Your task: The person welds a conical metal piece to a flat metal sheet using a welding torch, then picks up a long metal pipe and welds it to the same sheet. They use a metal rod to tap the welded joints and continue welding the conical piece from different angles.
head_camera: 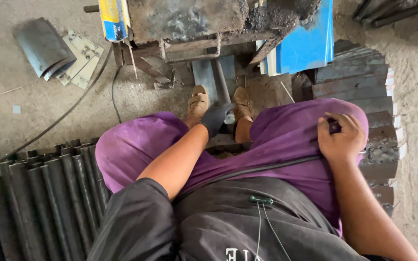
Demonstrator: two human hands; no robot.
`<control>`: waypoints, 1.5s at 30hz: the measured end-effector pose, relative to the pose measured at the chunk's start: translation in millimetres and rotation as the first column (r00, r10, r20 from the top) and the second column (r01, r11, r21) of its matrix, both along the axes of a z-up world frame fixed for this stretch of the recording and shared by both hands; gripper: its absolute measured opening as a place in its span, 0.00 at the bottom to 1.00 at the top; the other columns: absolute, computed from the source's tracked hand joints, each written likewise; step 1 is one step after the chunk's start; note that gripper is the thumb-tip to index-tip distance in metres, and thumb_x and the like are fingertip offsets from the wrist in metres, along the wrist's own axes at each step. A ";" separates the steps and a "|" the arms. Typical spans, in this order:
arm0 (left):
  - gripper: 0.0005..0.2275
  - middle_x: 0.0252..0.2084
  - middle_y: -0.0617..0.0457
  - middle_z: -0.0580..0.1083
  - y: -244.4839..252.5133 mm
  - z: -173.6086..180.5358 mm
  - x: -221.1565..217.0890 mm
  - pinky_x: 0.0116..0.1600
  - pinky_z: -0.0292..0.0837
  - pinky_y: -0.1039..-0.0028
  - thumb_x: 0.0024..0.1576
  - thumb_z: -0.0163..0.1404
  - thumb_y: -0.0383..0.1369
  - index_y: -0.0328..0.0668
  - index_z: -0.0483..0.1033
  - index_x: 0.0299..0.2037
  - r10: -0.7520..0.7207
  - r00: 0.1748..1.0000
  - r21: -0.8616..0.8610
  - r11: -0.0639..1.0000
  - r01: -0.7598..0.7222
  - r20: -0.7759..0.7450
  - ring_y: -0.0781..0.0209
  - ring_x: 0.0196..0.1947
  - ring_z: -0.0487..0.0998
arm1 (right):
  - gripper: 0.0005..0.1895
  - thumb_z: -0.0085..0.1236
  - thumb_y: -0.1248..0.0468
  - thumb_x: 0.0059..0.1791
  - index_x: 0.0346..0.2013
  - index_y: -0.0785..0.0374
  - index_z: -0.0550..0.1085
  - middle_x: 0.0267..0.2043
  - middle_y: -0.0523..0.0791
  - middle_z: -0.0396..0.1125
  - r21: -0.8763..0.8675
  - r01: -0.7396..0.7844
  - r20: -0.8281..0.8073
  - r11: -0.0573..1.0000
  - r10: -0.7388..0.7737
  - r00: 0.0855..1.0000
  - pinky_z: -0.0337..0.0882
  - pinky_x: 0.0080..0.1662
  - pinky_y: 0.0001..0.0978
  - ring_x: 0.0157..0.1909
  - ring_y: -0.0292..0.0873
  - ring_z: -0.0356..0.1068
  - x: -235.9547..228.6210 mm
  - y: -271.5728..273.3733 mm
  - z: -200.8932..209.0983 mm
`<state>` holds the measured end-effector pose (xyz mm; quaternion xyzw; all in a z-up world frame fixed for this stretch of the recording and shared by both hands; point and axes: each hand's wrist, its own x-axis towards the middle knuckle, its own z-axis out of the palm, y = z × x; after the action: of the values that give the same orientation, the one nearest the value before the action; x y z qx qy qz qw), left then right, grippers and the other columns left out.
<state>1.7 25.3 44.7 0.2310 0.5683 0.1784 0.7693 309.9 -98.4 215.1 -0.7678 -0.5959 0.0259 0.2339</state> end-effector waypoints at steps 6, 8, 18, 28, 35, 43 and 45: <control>0.24 0.46 0.45 0.72 9.5 50.1 -12.1 0.47 0.70 0.52 0.56 0.52 0.49 0.41 0.71 0.56 -0.394 0.729 0.339 0.695 0.635 -0.559 0.45 0.43 0.74 | 0.08 0.65 0.61 0.51 0.42 0.59 0.81 0.41 0.47 0.74 -0.023 0.016 -0.051 1.000 -0.018 0.999 0.72 0.48 0.40 0.42 0.50 0.74 -3.4 3.1 4.5; 0.29 0.53 0.43 0.70 5.7 81.7 -13.5 0.55 0.65 0.47 0.53 0.54 0.52 0.40 0.69 0.59 -0.224 0.661 0.408 0.635 0.656 -0.716 0.40 0.52 0.70 | 0.07 0.65 0.61 0.51 0.40 0.59 0.81 0.40 0.47 0.74 -0.003 0.000 -0.025 1.000 0.000 1.000 0.72 0.50 0.40 0.44 0.50 0.74 -3.6 2.8 3.8; 0.30 0.73 0.48 0.62 -36.1 77.1 -8.5 0.75 0.39 0.44 0.52 0.51 0.56 0.52 0.71 0.64 -0.129 0.388 0.408 -0.334 0.850 -0.913 0.44 0.76 0.52 | 0.08 0.66 0.61 0.51 0.40 0.61 0.80 0.40 0.47 0.74 0.032 -0.041 -0.020 0.999 0.042 0.999 0.72 0.51 0.41 0.46 0.51 0.73 -7.2 5.1 4.2; 0.29 0.72 0.48 0.62 -42.0 57.4 -17.8 0.75 0.32 0.43 0.56 0.46 0.55 0.50 0.71 0.65 -0.150 0.375 0.403 -0.394 0.826 -0.915 0.47 0.75 0.52 | 0.09 0.65 0.60 0.51 0.42 0.60 0.81 0.41 0.47 0.73 -0.015 -0.002 -0.036 1.000 0.002 0.999 0.71 0.51 0.42 0.45 0.51 0.72 -7.8 7.3 5.2; 0.25 0.72 0.51 0.63 -41.6 51.5 -14.2 0.75 0.28 0.41 0.59 0.43 0.52 0.54 0.72 0.64 -0.112 0.357 0.362 -0.512 0.779 -0.927 0.48 0.75 0.53 | 0.11 0.65 0.59 0.50 0.44 0.59 0.81 0.43 0.48 0.74 -0.050 0.018 -0.038 0.999 -0.020 0.999 0.71 0.51 0.42 0.46 0.51 0.73 -5.6 9.5 5.9; 0.27 0.73 0.50 0.61 -37.9 53.1 -9.1 0.75 0.28 0.43 0.58 0.43 0.52 0.54 0.69 0.66 -0.118 0.335 0.345 -0.520 0.782 -0.935 0.47 0.76 0.52 | 0.11 0.65 0.58 0.50 0.44 0.59 0.81 0.42 0.47 0.74 -0.082 0.069 -0.054 0.994 -0.073 0.996 0.72 0.50 0.42 0.45 0.51 0.73 -3.5 9.6 6.3; 0.28 0.73 0.50 0.61 -37.4 52.5 -8.8 0.75 0.28 0.44 0.57 0.44 0.52 0.53 0.69 0.66 -0.106 0.330 0.334 -0.534 0.777 -0.938 0.47 0.76 0.52 | 0.10 0.65 0.58 0.50 0.44 0.59 0.81 0.43 0.47 0.74 -0.080 0.058 -0.037 0.995 -0.061 0.997 0.72 0.51 0.42 0.46 0.51 0.73 -2.9 9.7 6.2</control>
<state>-7.1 -12.1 97.2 0.9772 0.1757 0.0117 0.1184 307.0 -88.7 221.3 -0.7933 -0.5664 0.0577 0.2160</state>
